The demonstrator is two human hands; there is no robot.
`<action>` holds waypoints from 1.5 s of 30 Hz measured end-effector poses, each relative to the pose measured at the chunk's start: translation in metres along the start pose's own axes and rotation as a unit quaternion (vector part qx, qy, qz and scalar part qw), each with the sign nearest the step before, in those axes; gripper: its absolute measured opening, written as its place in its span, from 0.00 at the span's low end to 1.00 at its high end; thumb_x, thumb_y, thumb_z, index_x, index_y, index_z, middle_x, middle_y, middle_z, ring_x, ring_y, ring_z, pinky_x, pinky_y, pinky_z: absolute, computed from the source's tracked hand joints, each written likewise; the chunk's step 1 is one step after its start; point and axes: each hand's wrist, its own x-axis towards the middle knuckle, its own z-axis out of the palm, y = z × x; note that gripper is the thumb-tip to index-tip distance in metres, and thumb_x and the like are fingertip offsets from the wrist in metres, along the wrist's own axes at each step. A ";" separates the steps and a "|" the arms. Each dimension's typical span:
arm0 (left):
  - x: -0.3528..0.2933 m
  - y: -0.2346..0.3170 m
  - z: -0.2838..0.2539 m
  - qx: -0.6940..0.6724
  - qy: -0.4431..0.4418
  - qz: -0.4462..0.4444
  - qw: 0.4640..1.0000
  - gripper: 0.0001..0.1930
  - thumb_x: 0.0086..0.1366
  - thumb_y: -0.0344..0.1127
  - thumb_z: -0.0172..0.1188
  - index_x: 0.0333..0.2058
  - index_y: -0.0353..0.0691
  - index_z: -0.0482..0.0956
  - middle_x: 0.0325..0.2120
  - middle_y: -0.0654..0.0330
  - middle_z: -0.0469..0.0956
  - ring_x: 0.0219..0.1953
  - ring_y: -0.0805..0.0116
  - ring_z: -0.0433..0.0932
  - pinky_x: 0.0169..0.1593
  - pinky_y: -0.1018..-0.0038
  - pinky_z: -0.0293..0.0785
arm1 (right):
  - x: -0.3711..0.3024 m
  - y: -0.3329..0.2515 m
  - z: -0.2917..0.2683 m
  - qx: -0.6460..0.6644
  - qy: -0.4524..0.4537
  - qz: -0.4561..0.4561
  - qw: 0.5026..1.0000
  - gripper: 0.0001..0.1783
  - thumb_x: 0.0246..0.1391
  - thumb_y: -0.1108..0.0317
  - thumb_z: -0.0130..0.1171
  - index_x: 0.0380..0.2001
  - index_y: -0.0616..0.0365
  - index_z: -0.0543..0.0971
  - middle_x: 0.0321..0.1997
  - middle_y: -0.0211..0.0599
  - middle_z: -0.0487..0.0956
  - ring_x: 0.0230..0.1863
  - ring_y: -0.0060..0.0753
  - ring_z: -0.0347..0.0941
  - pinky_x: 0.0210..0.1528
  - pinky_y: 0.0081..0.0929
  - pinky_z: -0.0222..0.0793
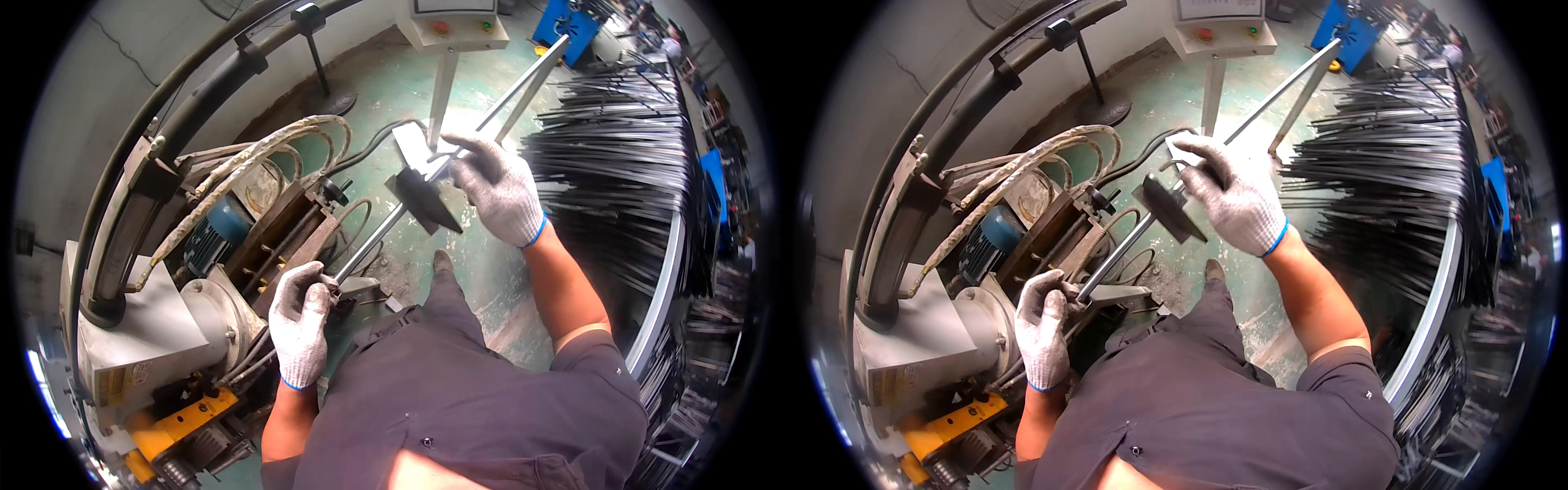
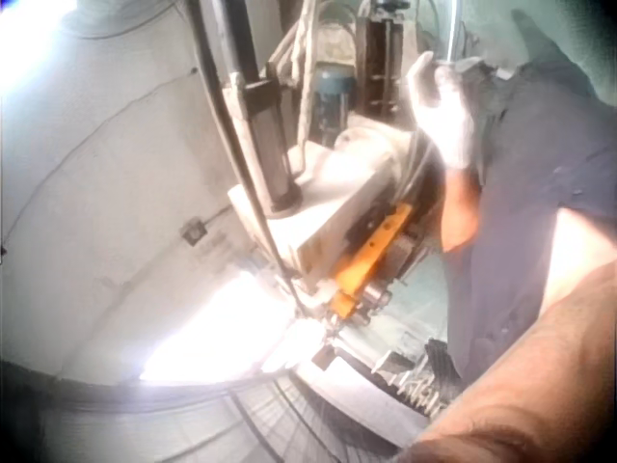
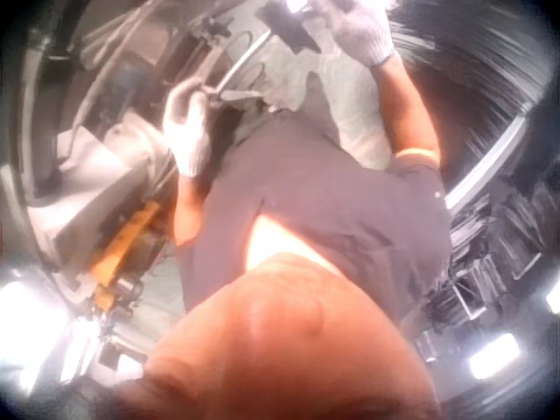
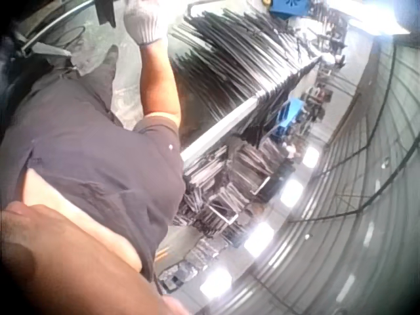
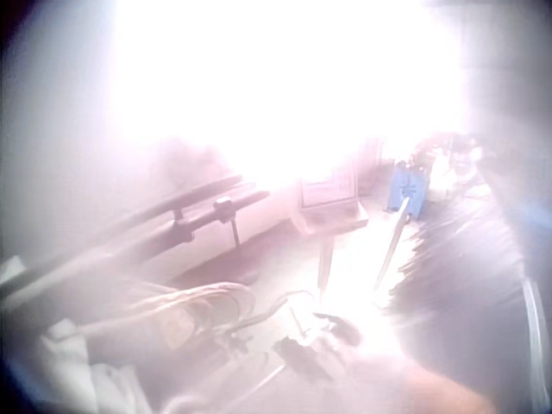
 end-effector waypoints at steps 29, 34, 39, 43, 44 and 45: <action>0.074 -0.030 0.198 0.164 0.125 -0.053 0.977 0.34 0.62 0.26 0.76 0.67 0.31 0.77 0.75 0.45 0.64 0.76 0.54 0.68 0.76 0.58 0.68 | 0.191 0.107 0.060 -0.264 -0.595 -0.116 0.750 0.19 0.63 0.56 0.62 0.37 0.62 0.90 0.36 0.60 0.87 0.40 0.64 0.86 0.50 0.51 0.81; 0.080 -0.032 0.190 0.191 0.088 -0.023 0.977 0.36 0.61 0.26 0.77 0.67 0.28 0.76 0.76 0.44 0.63 0.75 0.53 0.69 0.76 0.59 0.67 | 0.192 0.110 0.063 -0.271 -0.609 -0.129 0.735 0.18 0.63 0.58 0.61 0.36 0.62 0.90 0.35 0.59 0.87 0.40 0.64 0.86 0.49 0.52 0.81; 0.081 -0.033 0.202 0.219 0.119 -0.011 0.968 0.37 0.63 0.23 0.72 0.70 0.24 0.70 0.72 0.42 0.66 0.74 0.54 0.70 0.77 0.60 0.67 | 0.188 0.116 0.061 -0.260 -0.614 -0.190 0.721 0.16 0.63 0.58 0.62 0.36 0.60 0.89 0.35 0.56 0.87 0.39 0.63 0.86 0.47 0.53 0.81; 0.083 -0.043 0.213 0.209 0.171 0.001 0.963 0.40 0.64 0.19 0.66 0.74 0.23 0.63 0.70 0.43 0.69 0.73 0.56 0.72 0.77 0.62 0.67 | 0.195 0.127 0.066 -0.200 -0.630 -0.234 0.713 0.14 0.62 0.60 0.63 0.36 0.59 0.89 0.34 0.55 0.87 0.39 0.64 0.85 0.45 0.54 0.80; 0.085 -0.044 0.216 0.183 0.188 -0.001 0.965 0.40 0.64 0.19 0.65 0.74 0.23 0.63 0.70 0.43 0.70 0.73 0.56 0.72 0.77 0.62 0.67 | 0.196 0.132 0.067 -0.177 -0.630 -0.248 0.714 0.13 0.62 0.60 0.63 0.36 0.58 0.89 0.34 0.55 0.86 0.39 0.65 0.84 0.45 0.54 0.80; 0.087 -0.044 0.220 0.157 0.204 -0.003 0.966 0.40 0.64 0.19 0.65 0.74 0.24 0.64 0.69 0.44 0.71 0.72 0.56 0.72 0.77 0.62 0.67 | 0.198 0.135 0.067 -0.155 -0.631 -0.262 0.714 0.13 0.62 0.60 0.63 0.35 0.58 0.88 0.34 0.55 0.86 0.39 0.65 0.84 0.45 0.54 0.80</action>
